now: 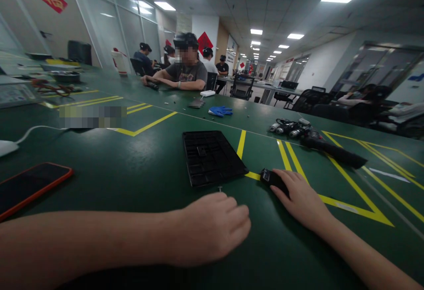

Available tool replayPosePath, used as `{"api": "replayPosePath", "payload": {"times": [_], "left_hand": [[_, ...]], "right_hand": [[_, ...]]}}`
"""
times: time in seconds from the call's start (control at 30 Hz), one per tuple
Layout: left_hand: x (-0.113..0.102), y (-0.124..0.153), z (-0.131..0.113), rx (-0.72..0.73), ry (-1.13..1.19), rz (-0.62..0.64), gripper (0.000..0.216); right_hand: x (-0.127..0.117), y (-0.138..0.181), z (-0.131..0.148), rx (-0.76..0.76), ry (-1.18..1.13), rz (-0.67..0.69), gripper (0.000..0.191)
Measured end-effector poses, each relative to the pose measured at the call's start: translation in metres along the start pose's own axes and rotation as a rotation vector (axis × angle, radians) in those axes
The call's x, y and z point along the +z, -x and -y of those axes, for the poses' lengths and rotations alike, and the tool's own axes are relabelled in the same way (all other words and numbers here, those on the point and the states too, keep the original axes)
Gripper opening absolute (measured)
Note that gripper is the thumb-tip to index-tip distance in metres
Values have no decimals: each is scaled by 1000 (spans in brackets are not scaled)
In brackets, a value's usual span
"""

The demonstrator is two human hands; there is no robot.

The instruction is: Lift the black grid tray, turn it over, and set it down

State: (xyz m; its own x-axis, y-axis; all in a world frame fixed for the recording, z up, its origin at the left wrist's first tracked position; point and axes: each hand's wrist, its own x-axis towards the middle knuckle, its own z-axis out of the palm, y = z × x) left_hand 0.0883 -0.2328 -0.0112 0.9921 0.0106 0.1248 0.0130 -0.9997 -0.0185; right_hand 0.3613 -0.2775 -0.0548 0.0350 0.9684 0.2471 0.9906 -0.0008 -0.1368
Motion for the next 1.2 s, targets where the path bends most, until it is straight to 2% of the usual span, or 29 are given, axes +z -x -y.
{"api": "replayPosePath", "payload": {"times": [0.07, 0.13, 0.27, 0.37, 0.43, 0.5, 0.63, 0.7, 0.77, 0.83, 0.93, 1.0, 1.1, 1.2], "left_hand": [[2, 2, 13, -140, -117, 10, 28], [6, 4, 23, -208, -187, 48, 26], [10, 4, 27, -179, -242, 160, 17], [3, 3, 27, -182, -159, 175, 14], [-3, 2, 29, -247, 14, 130, 17], [-9, 0, 36, -352, 328, 60, 16], [-20, -7, 58, -685, 1136, -129, 16], [-23, -10, 74, -854, 1324, -280, 18], [-23, -9, 93, -969, 1223, -372, 21], [-18, -4, 114, -993, 864, -364, 23], [-7, 8, 143, -822, 192, -256, 30], [0, 14, 156, -692, -60, -141, 36], [5, 17, 159, -630, -136, 1, 42], [2, 13, 152, -692, -118, 61, 55]], "right_hand": [[-1, 0, 1, 15, -8, 12, 46], [-2, 0, 1, 21, -15, 22, 46], [-2, -1, 1, 8, -10, 15, 46], [-1, -1, 1, 10, -16, 14, 46], [-1, -1, 1, 23, -19, 24, 46], [-1, -1, 0, 38, -21, 34, 47], [-1, -1, 0, 39, -33, 33, 47], [-1, 0, -1, 33, -36, 24, 47], [0, 0, -1, 23, -37, 12, 46], [0, 0, -1, 10, -40, -4, 45], [0, 0, -1, 0, -43, -16, 44], [0, 0, -1, 13, -41, 0, 44], [0, 0, -1, 26, -31, 19, 47], [1, -1, -2, 13, -24, 16, 46]]}}
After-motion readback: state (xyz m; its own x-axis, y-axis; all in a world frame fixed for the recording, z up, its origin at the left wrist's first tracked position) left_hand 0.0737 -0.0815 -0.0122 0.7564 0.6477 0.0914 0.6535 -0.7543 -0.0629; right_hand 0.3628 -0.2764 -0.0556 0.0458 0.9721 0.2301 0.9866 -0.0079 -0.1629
